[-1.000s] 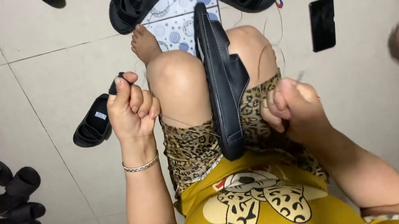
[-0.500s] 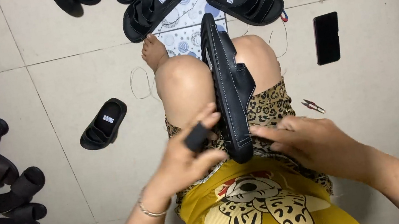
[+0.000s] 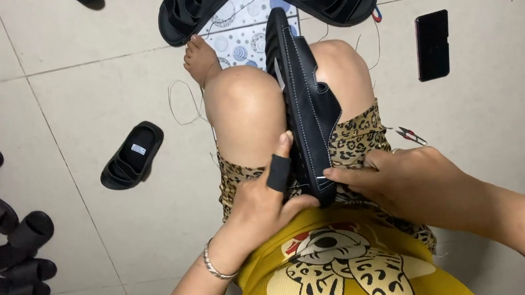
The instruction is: Hand-sewing the upper straps of sandals using a needle and thread while sitting on the floor.
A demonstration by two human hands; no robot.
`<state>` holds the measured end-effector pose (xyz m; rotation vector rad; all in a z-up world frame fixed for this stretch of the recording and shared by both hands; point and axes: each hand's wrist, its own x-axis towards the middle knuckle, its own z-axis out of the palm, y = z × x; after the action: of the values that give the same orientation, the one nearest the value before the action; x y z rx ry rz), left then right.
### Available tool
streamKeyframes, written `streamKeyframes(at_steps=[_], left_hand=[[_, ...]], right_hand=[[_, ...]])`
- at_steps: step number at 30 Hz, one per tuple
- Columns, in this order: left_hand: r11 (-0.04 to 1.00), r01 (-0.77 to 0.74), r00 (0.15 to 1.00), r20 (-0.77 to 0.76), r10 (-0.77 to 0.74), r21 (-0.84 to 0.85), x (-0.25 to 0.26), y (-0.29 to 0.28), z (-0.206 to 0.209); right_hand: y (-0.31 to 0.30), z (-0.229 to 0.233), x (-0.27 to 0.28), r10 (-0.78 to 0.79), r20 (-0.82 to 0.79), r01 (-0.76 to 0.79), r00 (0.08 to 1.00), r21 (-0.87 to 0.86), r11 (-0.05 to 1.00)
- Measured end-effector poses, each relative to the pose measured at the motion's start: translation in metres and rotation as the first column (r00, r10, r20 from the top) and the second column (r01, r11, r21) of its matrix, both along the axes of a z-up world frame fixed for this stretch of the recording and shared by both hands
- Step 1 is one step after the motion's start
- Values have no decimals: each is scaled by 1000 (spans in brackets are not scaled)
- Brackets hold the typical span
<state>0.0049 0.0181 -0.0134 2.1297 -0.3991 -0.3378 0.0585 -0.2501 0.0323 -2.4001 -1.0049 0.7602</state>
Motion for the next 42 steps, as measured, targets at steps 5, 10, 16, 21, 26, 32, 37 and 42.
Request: streamKeyframes(at_steps=[5, 10, 16, 21, 26, 32, 37, 42], left_hand=[[998, -49, 970, 239, 38, 44, -10, -12, -21], [980, -174, 901, 418, 118, 98, 1, -14, -31], [968, -250, 952, 181, 246, -6, -8, -2, -18], [310, -505, 795, -574, -196, -806, -16, 24, -4], [998, 45, 921, -385, -54, -33, 12, -10, 1], [951, -149, 987, 15, 159, -269, -2, 1, 11], [783, -458, 889, -229, 397, -422, -6, 22, 28], [880, -446, 877, 114, 466, -163, 3, 33, 93]], right_hand=[[3, -3, -10, 177, 492, -129, 853, -130, 983], [17, -40, -2, 57, 199, -52, 978, -29, 998], [13, -33, 6, -16, 159, -9, 987, 157, 988], [3, -33, 2, -72, 100, 48, 992, 223, 974], [6, -31, -3, -111, 87, 96, 990, 156, 983], [-58, 27, 19, -209, -113, 100, 971, -604, 790], [-60, -4, -2, -500, -374, 354, 781, -395, 848], [-15, -49, -27, -380, -643, 645, 665, 237, 727]])
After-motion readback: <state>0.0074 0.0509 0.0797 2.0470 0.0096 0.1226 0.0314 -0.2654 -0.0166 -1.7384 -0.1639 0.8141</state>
